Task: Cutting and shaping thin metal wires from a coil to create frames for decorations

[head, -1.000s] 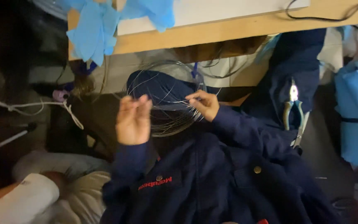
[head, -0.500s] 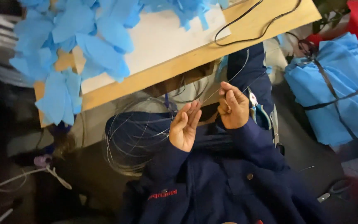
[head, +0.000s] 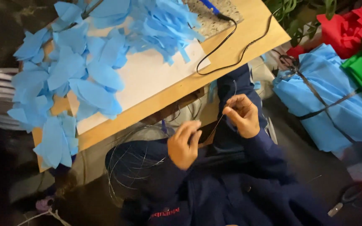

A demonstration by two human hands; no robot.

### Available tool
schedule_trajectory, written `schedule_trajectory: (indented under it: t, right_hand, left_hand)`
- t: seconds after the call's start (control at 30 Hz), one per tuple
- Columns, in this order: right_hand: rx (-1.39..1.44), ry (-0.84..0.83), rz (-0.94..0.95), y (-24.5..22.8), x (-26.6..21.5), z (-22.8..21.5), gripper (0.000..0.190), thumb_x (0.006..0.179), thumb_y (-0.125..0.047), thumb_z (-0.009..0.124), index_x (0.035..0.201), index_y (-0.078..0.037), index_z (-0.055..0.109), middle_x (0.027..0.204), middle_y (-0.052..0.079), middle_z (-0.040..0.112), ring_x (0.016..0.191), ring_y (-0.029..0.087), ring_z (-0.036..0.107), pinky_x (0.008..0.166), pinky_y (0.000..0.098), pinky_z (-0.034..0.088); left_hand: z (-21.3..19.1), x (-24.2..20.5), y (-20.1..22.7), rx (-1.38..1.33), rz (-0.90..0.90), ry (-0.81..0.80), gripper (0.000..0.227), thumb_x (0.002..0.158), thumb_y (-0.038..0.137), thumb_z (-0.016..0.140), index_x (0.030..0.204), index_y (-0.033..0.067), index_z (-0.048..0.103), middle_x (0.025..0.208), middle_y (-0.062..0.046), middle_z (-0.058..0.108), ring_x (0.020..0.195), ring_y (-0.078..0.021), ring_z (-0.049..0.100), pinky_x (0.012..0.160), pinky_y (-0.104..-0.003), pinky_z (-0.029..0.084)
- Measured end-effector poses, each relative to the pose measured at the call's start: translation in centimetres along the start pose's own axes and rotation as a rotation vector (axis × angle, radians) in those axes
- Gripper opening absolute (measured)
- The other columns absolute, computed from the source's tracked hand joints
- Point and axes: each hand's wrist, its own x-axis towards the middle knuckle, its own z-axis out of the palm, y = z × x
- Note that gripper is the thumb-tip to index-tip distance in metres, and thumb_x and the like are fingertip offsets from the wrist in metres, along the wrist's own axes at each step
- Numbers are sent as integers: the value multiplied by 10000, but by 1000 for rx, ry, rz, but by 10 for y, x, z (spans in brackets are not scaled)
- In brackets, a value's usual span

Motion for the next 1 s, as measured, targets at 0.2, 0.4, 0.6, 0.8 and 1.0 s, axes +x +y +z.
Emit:
schedule_trajectory:
  t: [0.2, 0.4, 0.6, 0.8, 1.0]
  right_hand:
    - [-67, -80, 36, -8, 9, -10, 177, 762, 0, 655, 854, 42, 509, 644, 147, 593, 389, 52, 455, 336, 132, 334]
    - [-50, -180, 108, -17, 33, -37, 148, 751, 48, 622, 869, 78, 538, 692, 142, 547, 446, 85, 454, 369, 176, 389]
    - [402, -475, 250, 0, 56, -43, 87, 810, 46, 527, 871, 103, 500, 708, 202, 490, 418, 71, 353, 296, 157, 309]
    - [835, -612, 345, 38, 61, -40, 152, 806, 88, 479, 947, 117, 432, 729, 208, 398, 441, 62, 266, 300, 164, 262]
    - [1043, -665, 331, 50, 63, -32, 200, 779, 82, 478, 966, 92, 408, 711, 173, 360, 418, 60, 262, 304, 182, 254]
  left_hand:
    - [59, 9, -35, -473, -306, -228, 198, 875, 221, 505, 988, 111, 625, 694, -26, 623, 574, -126, 536, 504, -217, 426]
    - [69, 5, -47, -951, -629, -324, 176, 874, 64, 483, 904, 2, 646, 413, -60, 485, 287, -23, 265, 289, -124, 199]
    - [45, 12, -38, -1267, -826, -468, 182, 871, 82, 517, 914, -83, 580, 411, -84, 443, 277, -10, 217, 278, -120, 176]
    - [42, 10, -49, -1369, -877, -540, 164, 878, 72, 508, 894, -81, 568, 410, -101, 426, 277, -12, 207, 271, -125, 184]
    - [42, 9, -51, -1428, -910, -570, 158, 891, 76, 495, 898, -69, 559, 418, -105, 430, 284, -13, 204, 277, -123, 182]
